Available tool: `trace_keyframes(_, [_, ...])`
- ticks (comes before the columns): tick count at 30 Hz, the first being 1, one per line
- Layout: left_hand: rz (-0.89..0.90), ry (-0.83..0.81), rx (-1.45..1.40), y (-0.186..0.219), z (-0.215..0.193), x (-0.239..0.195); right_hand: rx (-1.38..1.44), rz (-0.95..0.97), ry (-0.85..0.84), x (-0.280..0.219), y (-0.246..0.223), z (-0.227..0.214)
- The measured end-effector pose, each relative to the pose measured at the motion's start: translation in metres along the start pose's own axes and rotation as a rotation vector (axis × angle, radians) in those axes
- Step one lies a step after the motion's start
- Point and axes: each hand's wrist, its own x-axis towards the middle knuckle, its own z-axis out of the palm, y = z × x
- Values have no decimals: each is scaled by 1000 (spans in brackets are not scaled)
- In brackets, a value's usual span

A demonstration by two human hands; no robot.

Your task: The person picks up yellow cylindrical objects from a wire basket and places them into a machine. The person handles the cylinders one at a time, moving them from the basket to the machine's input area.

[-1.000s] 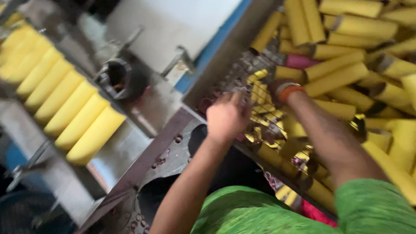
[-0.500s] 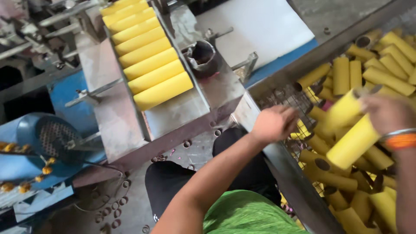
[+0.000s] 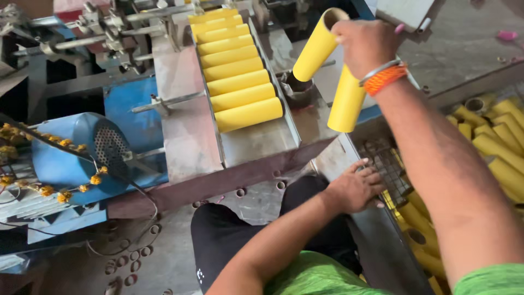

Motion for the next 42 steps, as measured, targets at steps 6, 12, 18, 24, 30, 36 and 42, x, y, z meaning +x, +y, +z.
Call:
trace_keyframes(6, [-23, -103, -38, -6, 5, -10, -109, 128, -199, 7, -10, 69])
trace_keyframes(12, [-4, -26, -53, -9, 8, -4, -95, 143, -215, -4, 4, 79])
trace_keyframes(18, [-167, 391, -272, -31, -75, -48, 331, 225, 60, -28, 33, 52])
trace_keyframes(24, [-406, 736, 150, -66, -177, -77, 775, 469, 63, -55, 25, 76])
trace_keyframes(30, [-665, 102, 396, -135, -197, -67, 387, 341, -49, -74, -92, 134])
trace_keyframes(36, [-827, -221, 439, -157, -180, -99, 182, 270, -11, -94, -52, 58])
trace_keyframes(42, [-524, 46, 380, -131, -160, -59, 382, 769, -38, -247, 68, -15])
